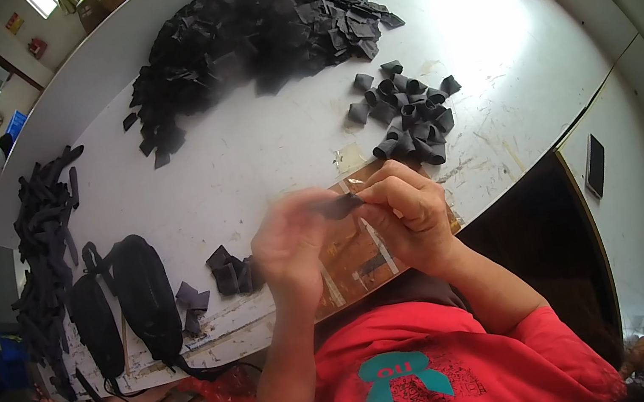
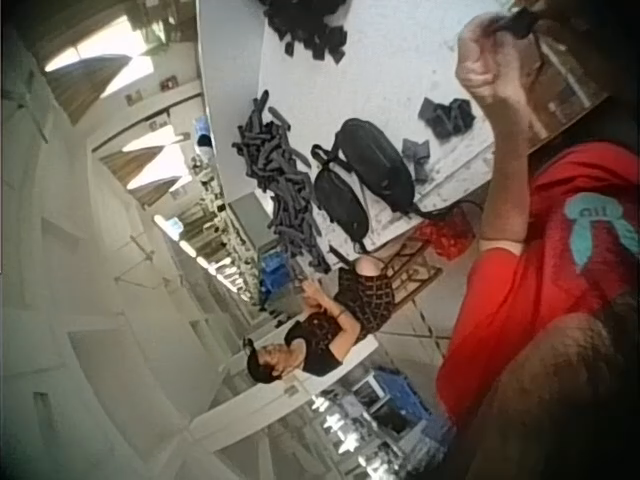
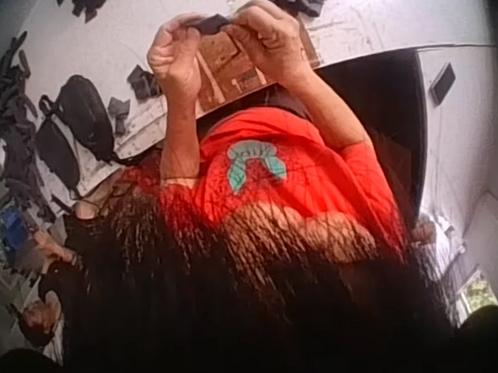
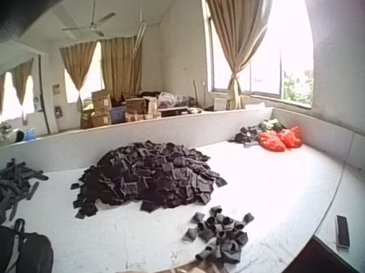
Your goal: The person is assembling small black fabric pieces at a workbench using a glue stick.
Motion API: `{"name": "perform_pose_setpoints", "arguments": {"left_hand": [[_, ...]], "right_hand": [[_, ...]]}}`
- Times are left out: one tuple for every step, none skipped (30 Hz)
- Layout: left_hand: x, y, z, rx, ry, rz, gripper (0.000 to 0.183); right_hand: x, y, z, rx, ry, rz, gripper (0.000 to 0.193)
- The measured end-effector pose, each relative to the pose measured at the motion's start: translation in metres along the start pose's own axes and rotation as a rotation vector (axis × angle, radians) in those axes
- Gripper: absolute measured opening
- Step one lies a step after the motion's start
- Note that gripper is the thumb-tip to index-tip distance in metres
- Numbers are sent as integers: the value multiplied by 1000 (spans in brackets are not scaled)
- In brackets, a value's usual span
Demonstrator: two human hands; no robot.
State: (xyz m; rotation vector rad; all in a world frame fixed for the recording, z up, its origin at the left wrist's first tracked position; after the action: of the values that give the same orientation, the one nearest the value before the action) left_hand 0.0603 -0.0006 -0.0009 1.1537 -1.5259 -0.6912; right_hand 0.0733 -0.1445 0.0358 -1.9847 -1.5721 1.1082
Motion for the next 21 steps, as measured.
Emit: {"name": "perform_pose_setpoints", "arguments": {"left_hand": [[0, -1, -1, -24, -8, -98, 13], [1, 0, 1, -23, -24, -188, 12], [5, 4, -4, 95, -102, -355, 14], [4, 3, -2, 89, -95, -344, 13], [4, 0, -1, 76, -90, -345, 13], [3, -4, 2, 50, -87, -347, 12], [2, -10, 5, -3, -52, -264, 11], [2, -16, 9, -66, -30, -158, 10], [2, -17, 12, -43, 1, -206, 10], [2, -17, 13, 2, 9, -255, 10], [3, -17, 14, 44, 0, -283, 10], [1, -17, 15, 87, -12, -309, 9], [-5, -20, 17, 74, -19, -382, 9], [-19, -15, 20, 150, 91, -528, 10], [-34, -10, 24, 223, 195, -674, 11], [-49, -7, 29, 281, 290, -825, 12], [-75, -7, 36, 210, 406, -928, 15], [-105, -8, 46, 101, 524, -1025, 18], [-124, -8, 53, 55, 538, -1186, 21], [-143, -10, 60, -27, 567, -1336, 24], [-156, -14, 65, -54, 539, -1447, 26]], "right_hand": [[0, -3, -1, -28, -5, 28, 17], [2, -3, -2, -22, -38, 58, 17], [3, -6, -3, -31, -64, 84, 16], [3, -7, -4, -33, -80, 92, 16], [3, -9, -7, -50, -98, 94, 16], [4, -10, -8, -67, -121, 81, 17], [5, -12, -10, -87, -141, 96, 17], [5, -14, -12, -108, -154, 104, 18], [7, -15, -12, -114, -150, 93, 18], [7, -16, -12, -108, -142, 109, 17], [7, -17, -11, -94, -126, 107, 16], [6, -17, -9, -76, -115, 100, 15], [5, -15, -9, -36, -123, 91, 14], [3, -10, -9, 32, -130, 64, 13], [1, -6, -12, 45, -164, 24, 13], [-4, 17, -7, 369, -73, -444, 12], [-11, 29, -9, 436, -4, -576, 13], [-19, 45, -11, 514, 62, -721, 14], [-27, 63, -14, 547, 114, -680, 16], [-31, 82, -16, 586, 153, -673, 17], [-36, 103, -14, 634, 182, -576, 20]]}}
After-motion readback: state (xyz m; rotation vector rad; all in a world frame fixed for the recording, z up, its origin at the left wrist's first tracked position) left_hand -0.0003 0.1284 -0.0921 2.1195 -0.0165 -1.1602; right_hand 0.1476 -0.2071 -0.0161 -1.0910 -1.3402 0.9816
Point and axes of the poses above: each hand's wrist, its own z-axis away from the middle knuckle, its own x-axis out of the palm, y = z × x, the point moved 7 cm from there along -z, towards the middle knuckle, and after that the axes turned 2 degrees about x, right-handed, at the moved point
